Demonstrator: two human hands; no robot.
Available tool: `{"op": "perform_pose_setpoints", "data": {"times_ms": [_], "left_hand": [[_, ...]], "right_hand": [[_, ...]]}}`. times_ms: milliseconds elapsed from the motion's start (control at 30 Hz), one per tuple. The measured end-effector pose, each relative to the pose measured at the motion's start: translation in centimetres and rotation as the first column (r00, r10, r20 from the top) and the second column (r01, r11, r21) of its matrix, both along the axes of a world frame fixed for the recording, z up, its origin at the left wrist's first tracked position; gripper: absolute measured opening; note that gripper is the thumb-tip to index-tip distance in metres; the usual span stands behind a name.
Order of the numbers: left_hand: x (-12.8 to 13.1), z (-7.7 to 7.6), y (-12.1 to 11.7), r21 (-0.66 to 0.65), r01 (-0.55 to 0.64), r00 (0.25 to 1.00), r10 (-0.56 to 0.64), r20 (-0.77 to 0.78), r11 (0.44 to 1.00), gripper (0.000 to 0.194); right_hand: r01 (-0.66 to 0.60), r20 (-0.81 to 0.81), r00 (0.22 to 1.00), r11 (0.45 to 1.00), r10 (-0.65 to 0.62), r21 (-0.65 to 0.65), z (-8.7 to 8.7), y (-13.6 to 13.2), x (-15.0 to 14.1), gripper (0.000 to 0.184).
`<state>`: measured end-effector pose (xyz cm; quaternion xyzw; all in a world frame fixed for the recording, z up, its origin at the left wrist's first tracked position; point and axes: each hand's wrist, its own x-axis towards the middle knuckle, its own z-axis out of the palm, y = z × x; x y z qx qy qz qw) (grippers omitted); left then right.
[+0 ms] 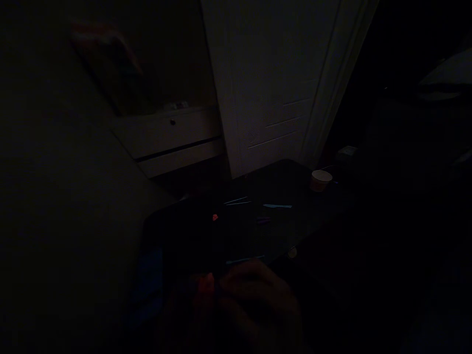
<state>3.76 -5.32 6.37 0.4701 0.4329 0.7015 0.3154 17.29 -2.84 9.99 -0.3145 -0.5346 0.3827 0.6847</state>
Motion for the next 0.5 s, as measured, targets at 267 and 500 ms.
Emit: {"op": "perform_pose_setpoints", "data": {"times_ms": [267, 500], "left_hand": [[1.4, 2.1, 0.8, -0.029, 0.013, 0.998, -0.011, 0.068, 0.999, 0.037], [1.4, 2.4, 0.8, -0.022, 0.032, 0.996, -0.030, 0.082, 0.999, 0.037]], "right_hand": [[-0.028, -0.027, 0.999, 1.000, 0.028, -0.003, 0.7, 0.2, 0.1, 0.040], [-0.079, 0.094, 0.992, 0.997, 0.079, -0.005, 0.5, 0.4, 1.2, 0.035]]}}
